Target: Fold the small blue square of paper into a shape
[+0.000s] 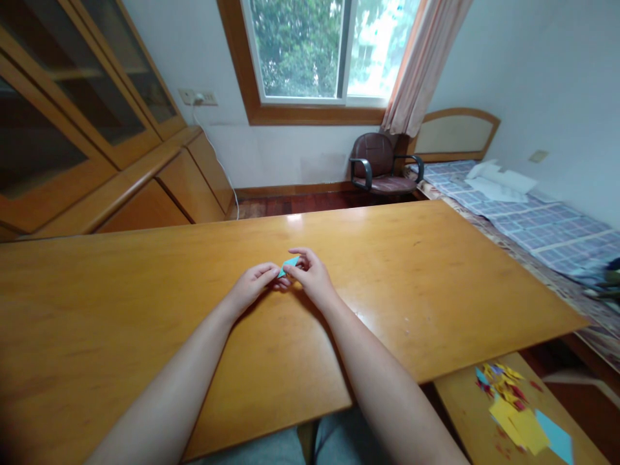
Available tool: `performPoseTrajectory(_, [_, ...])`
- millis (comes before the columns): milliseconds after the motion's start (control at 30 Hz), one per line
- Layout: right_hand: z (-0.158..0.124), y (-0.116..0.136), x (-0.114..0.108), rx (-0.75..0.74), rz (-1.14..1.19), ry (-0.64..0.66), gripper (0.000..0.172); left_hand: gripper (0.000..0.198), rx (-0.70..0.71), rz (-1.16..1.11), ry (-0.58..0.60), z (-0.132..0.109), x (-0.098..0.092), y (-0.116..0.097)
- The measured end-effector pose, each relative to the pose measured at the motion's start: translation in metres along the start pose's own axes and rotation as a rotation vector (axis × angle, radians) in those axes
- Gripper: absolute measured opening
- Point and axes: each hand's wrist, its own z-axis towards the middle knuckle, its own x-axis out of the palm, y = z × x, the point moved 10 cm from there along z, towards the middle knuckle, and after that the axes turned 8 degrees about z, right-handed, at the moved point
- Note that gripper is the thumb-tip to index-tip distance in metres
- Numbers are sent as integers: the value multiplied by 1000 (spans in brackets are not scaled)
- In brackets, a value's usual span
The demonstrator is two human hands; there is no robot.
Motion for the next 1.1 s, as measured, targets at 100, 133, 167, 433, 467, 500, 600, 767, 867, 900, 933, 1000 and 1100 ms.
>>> performPoseTrajectory(100, [0, 0, 1, 5, 15, 4, 42, 37, -27, -33, 15, 0, 1, 0])
performPoseTrajectory(133, [0, 0, 1, 5, 19, 4, 42, 37, -34, -43, 20, 0, 2, 1])
performPoseTrajectory(167, [0, 0, 1, 6, 24, 6, 42, 37, -42, -52, 23, 0, 2, 1])
performPoseTrajectory(433, [0, -1, 1, 7, 28, 14, 38, 39, -80, -61, 9, -1, 1, 4])
performPoseTrajectory(467, [1, -1, 0, 8, 33, 11, 38, 39, -82, -57, 7, -1, 1, 5])
performPoseTrajectory(500, [1, -1, 0, 11, 41, 10, 40, 39, -81, -53, 2, -1, 0, 6])
performPoseTrajectory(600, [1, -4, 2, 26, 68, 18, 47, 39, -58, -28, -26, 0, -3, 6])
performPoseTrajectory(767, [0, -8, 7, 44, 106, 61, 62, 36, 1, 5, -58, 1, -6, 3])
performPoseTrajectory(867, [0, -8, 5, 54, 123, 36, 67, 35, 9, 17, -65, 0, -7, 1])
performPoseTrajectory(900, [0, -9, 4, 58, 129, 24, 68, 35, 8, 22, -71, 0, -8, 0])
performPoseTrajectory(933, [0, -9, 3, 62, 132, 16, 68, 36, 8, 26, -76, 0, -8, -1])
performPoseTrajectory(1000, [1, -9, 2, 63, 130, 9, 66, 36, 9, 26, -79, -1, -9, -3])
performPoseTrajectory(1100, [2, -8, 1, 52, 109, 9, 60, 36, 15, 24, -79, 0, -9, -3])
